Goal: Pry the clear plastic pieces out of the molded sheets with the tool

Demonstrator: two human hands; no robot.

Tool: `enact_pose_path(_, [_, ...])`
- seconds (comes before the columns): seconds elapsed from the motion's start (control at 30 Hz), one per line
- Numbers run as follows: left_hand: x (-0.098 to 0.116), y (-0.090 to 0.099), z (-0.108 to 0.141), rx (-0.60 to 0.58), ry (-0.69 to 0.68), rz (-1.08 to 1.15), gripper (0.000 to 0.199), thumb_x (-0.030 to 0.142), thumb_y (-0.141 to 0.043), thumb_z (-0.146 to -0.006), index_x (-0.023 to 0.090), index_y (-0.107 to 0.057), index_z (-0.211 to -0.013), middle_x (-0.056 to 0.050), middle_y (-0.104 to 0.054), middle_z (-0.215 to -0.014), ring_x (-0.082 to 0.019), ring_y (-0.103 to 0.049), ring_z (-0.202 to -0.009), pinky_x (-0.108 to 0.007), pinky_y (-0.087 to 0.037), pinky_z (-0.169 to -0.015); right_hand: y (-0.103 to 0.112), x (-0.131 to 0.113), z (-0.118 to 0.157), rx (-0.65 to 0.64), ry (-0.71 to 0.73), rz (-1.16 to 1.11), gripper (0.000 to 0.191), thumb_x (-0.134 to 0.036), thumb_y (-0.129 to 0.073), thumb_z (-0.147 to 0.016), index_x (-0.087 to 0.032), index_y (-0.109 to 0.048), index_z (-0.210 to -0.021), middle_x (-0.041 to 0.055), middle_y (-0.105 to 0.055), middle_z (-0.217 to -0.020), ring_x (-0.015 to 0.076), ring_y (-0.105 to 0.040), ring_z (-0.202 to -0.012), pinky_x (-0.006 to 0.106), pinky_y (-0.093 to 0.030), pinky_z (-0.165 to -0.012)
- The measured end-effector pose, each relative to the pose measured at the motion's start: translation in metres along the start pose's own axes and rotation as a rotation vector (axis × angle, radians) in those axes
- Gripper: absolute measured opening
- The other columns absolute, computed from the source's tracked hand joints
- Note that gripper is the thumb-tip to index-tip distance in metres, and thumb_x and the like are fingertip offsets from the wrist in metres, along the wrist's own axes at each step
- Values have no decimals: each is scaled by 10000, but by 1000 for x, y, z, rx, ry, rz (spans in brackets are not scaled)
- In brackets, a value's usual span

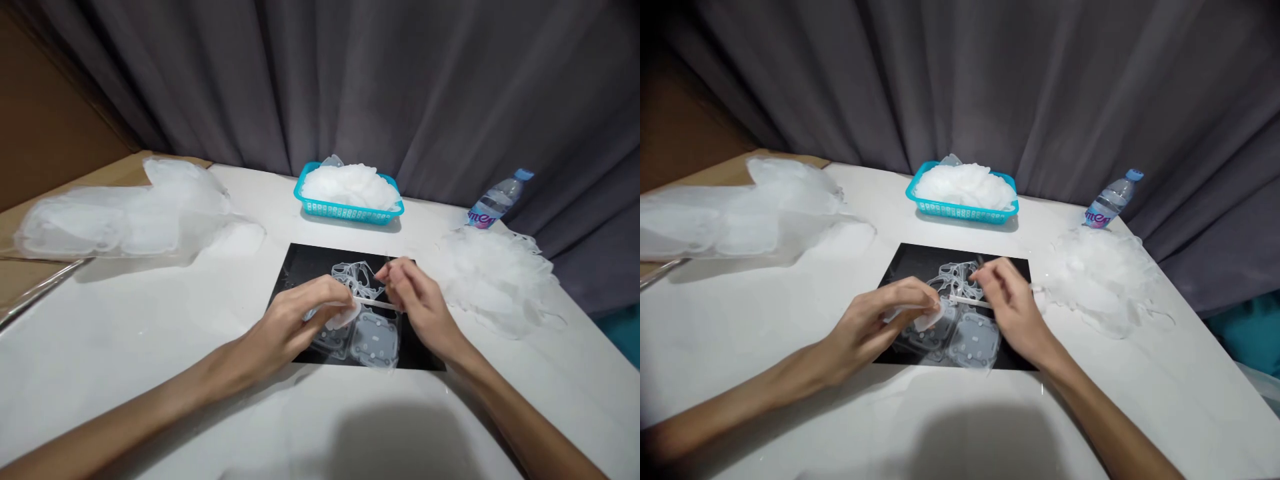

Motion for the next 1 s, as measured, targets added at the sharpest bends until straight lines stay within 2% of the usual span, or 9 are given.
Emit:
enact_pose_path(0.07, [0,2,0,18,-12,-3,327,-5,-533,-1018,235,-611,-1226,-36,-678,-1116,-133,-672,-996,-248,-545,-861,-22,-10,11,-134,-85,-249,192,-399,-570,-1060,-225,-645,-1032,20,-589,-957,148,-575,-817,281,-464,-712])
enact_pose_path(0.17, [0,6,0,66,-17,-11,311,0,-577,-1004,239,-618,-1200,-23,-689,-1101,-127,-668,-995,-247,-543,-866,-31,-15,18,-153,-126,-419,120,-352,-689,-997,-232,-684,-1006,5,-619,-933,138,-585,-835,265,-455,-728])
enact_pose_path(0.33, [2,4,-1,114,-10,-27,207,34,-627,-991,216,-613,-1090,-12,-684,-1036,-117,-674,-943,-237,-547,-822,-29,-10,16,-103,-88,-352,86,-313,-740,-955,-232,-714,-946,-7,-621,-872,126,-516,-743,268,-397,-648])
enact_pose_path(0.43, [-3,2,0,140,16,-36,224,87,-712,-954,216,-593,-1093,-13,-678,-1020,-129,-679,-938,-250,-553,-819,-18,-10,12,-22,-38,-241,91,-326,-709,-977,-239,-729,-961,-1,-656,-905,134,-551,-764,272,-420,-677])
enact_pose_path(0.5, [-7,2,2,156,27,-36,282,126,-774,-916,217,-579,-1098,-12,-670,-1005,-143,-684,-931,-263,-558,-809,5,-5,6,131,-21,-142,156,-357,-638,-1021,-238,-734,-990,13,-694,-936,150,-600,-805,283,-449,-725])
enact_pose_path(0.63, [-12,1,3,161,41,-2,276,149,-769,-918,212,-562,-1088,-20,-663,-983,-164,-691,-913,-286,-566,-778,82,19,-3,527,-21,203,312,-411,-510,-1066,-197,-729,-1004,40,-718,-866,183,-616,-778,321,-459,-764])
enact_pose_path(0.8, [-4,3,0,166,24,19,254,111,-716,-932,208,-532,-1077,-42,-665,-994,-162,-677,-881,-292,-551,-745,160,54,-8,689,-70,761,412,-405,-398,-1070,-163,-720,-980,94,-756,-863,236,-634,-777,397,-438,-823])
enact_pose_path(0.9, [2,2,-1,156,-8,50,269,71,-692,-934,208,-527,-1095,-47,-661,-1003,-162,-675,-909,-292,-552,-766,191,64,1,806,-82,717,467,-432,-355,-1080,-155,-704,-941,88,-730,-793,201,-595,-626,378,-442,-739])
enact_pose_path(1.0, [3,1,1,133,-32,62,280,35,-674,-937,205,-529,-1105,-55,-653,-1032,-172,-675,-988,-294,-556,-812,199,55,8,887,-33,594,537,-477,-313,-1095,-174,-677,-841,75,-680,-737,177,-569,-576,368,-449,-715])
Point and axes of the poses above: each hand's wrist, its own z-axis away from the middle knuckle, its own y-axis out of the back of the hand, x = y × z, the point moved 9 cm from there along -z, towards the middle knuckle
